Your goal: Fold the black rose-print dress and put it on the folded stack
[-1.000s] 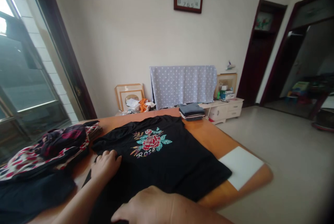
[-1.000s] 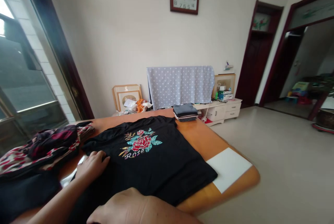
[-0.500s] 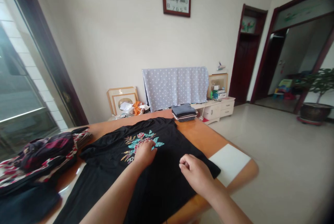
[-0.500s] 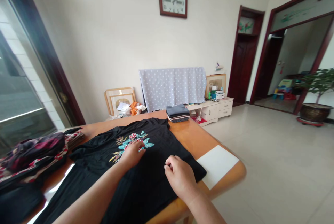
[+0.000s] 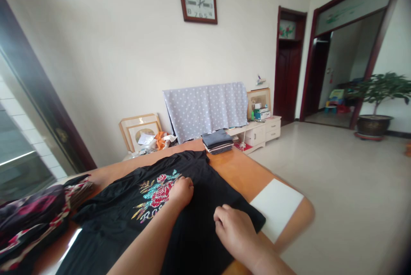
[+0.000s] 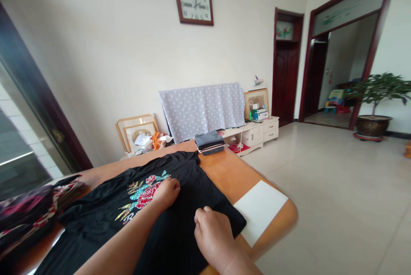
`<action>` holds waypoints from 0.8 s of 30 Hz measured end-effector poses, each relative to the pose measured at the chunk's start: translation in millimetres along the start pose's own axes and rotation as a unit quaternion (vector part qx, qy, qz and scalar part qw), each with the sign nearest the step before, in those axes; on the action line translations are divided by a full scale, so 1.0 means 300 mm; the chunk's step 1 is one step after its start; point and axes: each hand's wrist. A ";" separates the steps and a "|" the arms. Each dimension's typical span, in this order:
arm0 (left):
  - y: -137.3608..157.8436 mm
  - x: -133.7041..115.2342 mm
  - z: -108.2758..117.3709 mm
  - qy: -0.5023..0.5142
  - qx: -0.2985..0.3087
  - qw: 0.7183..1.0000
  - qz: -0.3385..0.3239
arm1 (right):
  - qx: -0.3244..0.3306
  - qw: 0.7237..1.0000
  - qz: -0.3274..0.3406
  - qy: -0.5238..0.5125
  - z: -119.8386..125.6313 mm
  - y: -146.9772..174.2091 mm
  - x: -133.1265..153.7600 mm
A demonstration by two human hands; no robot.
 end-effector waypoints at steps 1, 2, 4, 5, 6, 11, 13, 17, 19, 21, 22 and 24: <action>-0.005 0.000 -0.002 0.001 0.001 1.000 0.003 | -0.002 1.000 0.000 -0.004 0.001 -0.002 0.001; -0.008 0.001 -0.004 0.003 0.001 1.000 0.006 | -0.006 1.000 0.000 -0.007 0.003 -0.003 0.003; -0.014 0.002 -0.010 0.011 -0.001 1.000 0.012 | -0.022 1.000 0.008 -0.013 0.009 -0.005 0.013; -0.016 0.005 -0.013 0.016 -0.004 1.000 0.015 | -0.032 0.999 0.016 -0.018 0.012 -0.006 0.019; -0.018 0.008 -0.017 0.023 -0.007 1.000 0.017 | -0.043 0.998 0.027 -0.025 0.015 -0.008 0.026; -0.037 0.047 -0.031 0.072 -0.022 0.997 0.036 | -0.076 0.993 0.075 -0.059 0.007 -0.016 0.044; -0.046 0.069 -0.036 0.090 -0.028 0.995 0.041 | -0.072 0.991 0.090 -0.065 -0.003 -0.016 0.041; -0.053 0.105 -0.044 0.097 -0.037 0.993 0.051 | -0.047 0.991 0.105 -0.061 -0.017 -0.013 0.032; -0.049 0.113 -0.046 0.085 -0.040 0.994 0.051 | -0.033 0.991 0.117 -0.049 -0.020 -0.012 0.029; -0.040 0.112 -0.047 0.068 -0.043 0.996 0.045 | -0.024 0.991 0.128 -0.039 -0.024 -0.013 0.026; -0.035 0.109 -0.048 0.059 -0.044 0.996 0.040 | -0.021 0.990 0.132 -0.037 -0.026 -0.013 0.026; -0.024 0.099 -0.049 0.045 -0.043 0.998 0.027 | -0.020 0.990 0.133 -0.036 -0.030 -0.014 0.026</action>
Point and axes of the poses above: each hand's wrist, its own y-axis away from the middle knuckle, its own z-axis out of the back of the hand, x = y × z, and after that the axes turned 4 degrees about -z, right-handed
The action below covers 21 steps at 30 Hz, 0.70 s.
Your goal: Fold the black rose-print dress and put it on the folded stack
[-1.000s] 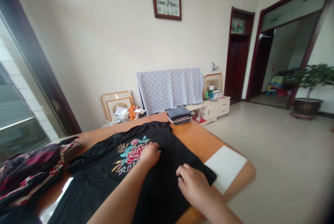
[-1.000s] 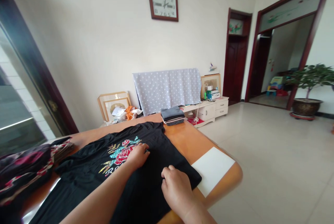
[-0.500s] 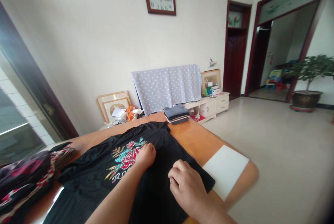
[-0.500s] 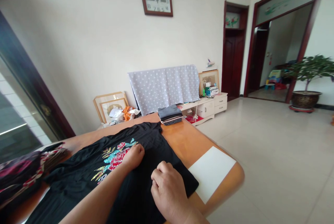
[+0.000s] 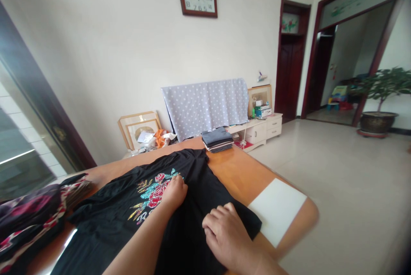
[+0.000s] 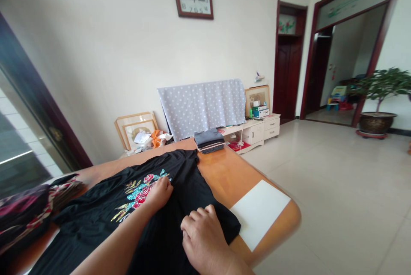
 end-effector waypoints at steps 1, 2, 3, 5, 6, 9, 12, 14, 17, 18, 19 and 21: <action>0.006 -0.006 -0.001 -0.007 0.001 1.000 -0.008 | -0.001 1.000 -0.001 -0.002 -0.002 0.000 0.001; 0.012 -0.011 -0.002 -0.013 0.002 1.000 -0.017 | -0.003 1.000 -0.003 -0.005 -0.002 0.000 0.002; 0.018 -0.016 -0.004 -0.019 0.002 0.999 -0.026 | -0.006 1.000 -0.005 -0.010 0.000 0.001 0.004; 0.030 -0.022 -0.005 -0.027 0.000 0.999 -0.040 | -0.014 0.999 -0.011 -0.032 0.011 0.003 0.006; 0.036 -0.024 -0.004 -0.030 0.000 0.999 -0.045 | -0.022 0.999 -0.016 -0.047 0.021 0.004 0.005; 0.058 -0.025 0.007 -0.021 -0.003 0.998 -0.059 | -0.069 0.992 -0.057 -0.093 0.070 0.011 -0.022; 0.095 -0.023 0.036 -0.004 -0.020 0.997 -0.070 | -0.133 0.976 -0.139 -0.105 0.129 0.020 -0.087; 0.133 -0.020 0.062 -0.003 -0.032 0.997 -0.066 | -0.154 0.964 -0.197 -0.088 0.163 0.027 -0.143; 0.208 -0.018 0.101 -0.012 -0.029 0.998 -0.046 | -0.117 0.954 -0.273 -0.037 0.200 0.040 -0.220; 0.237 -0.019 0.112 -0.013 -0.025 0.999 -0.043 | -0.092 0.951 -0.295 -0.019 0.208 0.045 -0.238; 0.267 -0.021 0.121 -0.012 -0.022 0.999 -0.042 | -0.064 0.948 -0.313 -0.003 0.214 0.050 -0.252; 0.328 -0.028 0.135 -0.001 -0.019 0.998 -0.054 | -0.015 0.941 -0.338 0.024 0.220 0.059 -0.266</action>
Point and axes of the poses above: each hand's wrist, its own y-axis away from the middle knuckle, its own z-axis out of the back of the hand, x = y × z, and after that the axes turned 4 degrees about -z, right-handed
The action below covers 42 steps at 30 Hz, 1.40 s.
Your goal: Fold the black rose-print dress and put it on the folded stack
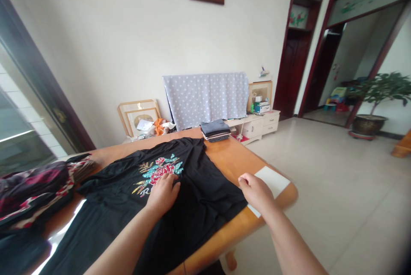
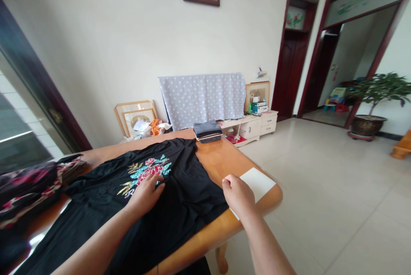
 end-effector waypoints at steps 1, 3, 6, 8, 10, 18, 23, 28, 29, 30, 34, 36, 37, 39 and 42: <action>0.029 -0.008 0.006 0.009 0.001 1.000 -0.009 | 0.013 1.000 -0.007 0.016 0.001 0.002 -0.003; 0.084 -0.023 0.016 0.030 0.006 0.999 -0.029 | 0.026 0.999 -0.009 0.037 0.001 0.011 0.000; 0.159 -0.040 0.029 0.048 0.015 0.998 -0.038 | 0.036 0.998 -0.006 0.056 -0.002 0.026 0.013; 0.206 -0.046 0.037 0.047 0.017 0.998 -0.036 | 0.040 0.997 -0.006 0.073 -0.007 0.032 0.017; 0.252 -0.048 0.044 0.044 0.018 0.998 -0.038 | 0.038 0.995 -0.008 0.093 -0.014 0.034 0.015; 0.347 -0.047 0.066 0.075 0.012 0.996 -0.039 | 0.014 0.990 -0.013 0.141 -0.043 0.033 0.001; 0.343 -0.038 0.085 0.139 0.017 0.989 -0.043 | -0.004 0.985 -0.020 0.170 -0.039 0.051 -0.003; 0.348 -0.001 0.130 0.197 0.012 0.977 -0.075 | -0.009 0.983 -0.025 0.181 -0.027 0.063 -0.016; 0.351 0.013 0.138 0.195 0.017 0.978 -0.075 | -0.008 0.983 -0.025 0.181 -0.025 0.063 -0.018; 0.353 0.028 0.146 0.189 0.023 0.979 -0.074 | -0.007 0.983 -0.025 0.181 -0.025 0.063 -0.018; 0.357 0.061 0.163 0.134 0.038 0.988 -0.072 | 0.001 0.984 -0.031 0.178 -0.026 0.062 -0.019; 0.356 0.033 0.172 0.105 0.023 0.992 -0.061 | 0.003 0.984 -0.032 0.175 -0.025 0.061 -0.018; 0.355 0.004 0.177 0.097 0.015 0.994 -0.053 | 0.005 0.984 -0.032 0.174 -0.024 0.061 -0.017; 0.356 -0.075 0.184 0.095 0.007 0.994 -0.046 | 0.009 0.985 -0.031 0.169 -0.021 0.062 -0.017; 0.363 -0.199 0.170 0.123 0.047 0.987 -0.096 | 0.012 0.987 -0.026 0.157 -0.018 0.064 -0.018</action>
Point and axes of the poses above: each hand's wrist, its own y-axis away from the middle knuckle, its own z-axis out of the back of the hand, x = y × z, and after that the axes turned 4 degrees about -z, right-handed
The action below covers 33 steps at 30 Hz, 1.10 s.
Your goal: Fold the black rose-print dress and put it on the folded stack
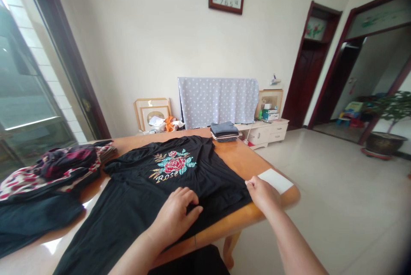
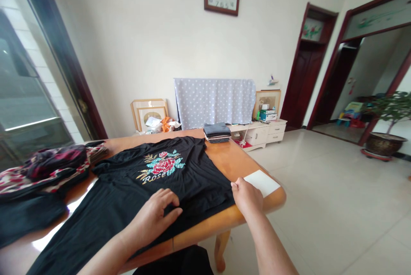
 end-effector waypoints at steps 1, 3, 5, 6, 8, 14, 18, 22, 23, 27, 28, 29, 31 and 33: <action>-0.005 -0.026 -0.019 0.007 0.013 1.000 -0.011 | -0.001 1.000 0.001 -0.004 0.000 0.001 -0.001; -0.012 -0.052 -0.058 0.004 0.026 1.000 -0.013 | -0.004 1.000 0.001 -0.011 -0.002 0.001 -0.003; -0.017 -0.052 -0.086 -0.006 0.029 1.000 -0.009 | -0.009 1.000 0.001 -0.013 -0.006 0.000 -0.005; -0.018 -0.047 -0.094 -0.009 0.028 1.000 -0.009 | -0.011 1.000 0.002 -0.011 -0.008 0.000 -0.005; -0.017 -0.038 -0.095 -0.008 0.021 1.000 -0.019 | -0.017 1.000 0.001 -0.003 -0.011 -0.001 -0.006; 0.009 -0.052 -0.044 0.037 0.037 0.997 -0.055 | -0.019 1.000 -0.003 0.009 -0.016 0.001 -0.007; 0.024 -0.063 -0.034 0.065 0.075 0.993 -0.058 | -0.024 1.000 0.002 0.005 -0.015 0.004 -0.005; 0.018 -0.028 -0.049 0.091 0.036 0.994 -0.047 | -0.014 1.000 0.010 0.003 -0.011 0.003 -0.007; 0.016 -0.012 -0.054 0.087 0.018 0.995 -0.040 | -0.011 1.000 0.013 0.002 -0.011 0.002 -0.010; 0.019 0.048 -0.060 0.030 -0.027 0.999 -0.005 | -0.013 1.000 0.014 0.024 -0.017 0.001 -0.031; 0.025 0.057 -0.057 0.018 -0.024 1.000 0.000 | -0.016 0.999 0.012 0.033 -0.020 0.002 -0.038; 0.032 0.062 -0.053 0.010 -0.018 1.000 0.004 | -0.017 0.999 0.011 0.041 -0.023 0.002 -0.045; 0.048 0.065 -0.042 0.009 -0.005 1.000 0.010 | -0.015 0.999 0.013 0.050 -0.028 0.002 -0.057; 0.064 0.063 -0.030 0.016 0.004 1.000 0.017 | -0.006 0.999 0.014 0.049 -0.026 0.000 -0.064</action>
Point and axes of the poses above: each hand's wrist, its own y-axis away from the middle knuckle, its own z-axis out of the back of the hand, x = y × z, and after that the axes turned 4 degrees about -z, right-handed
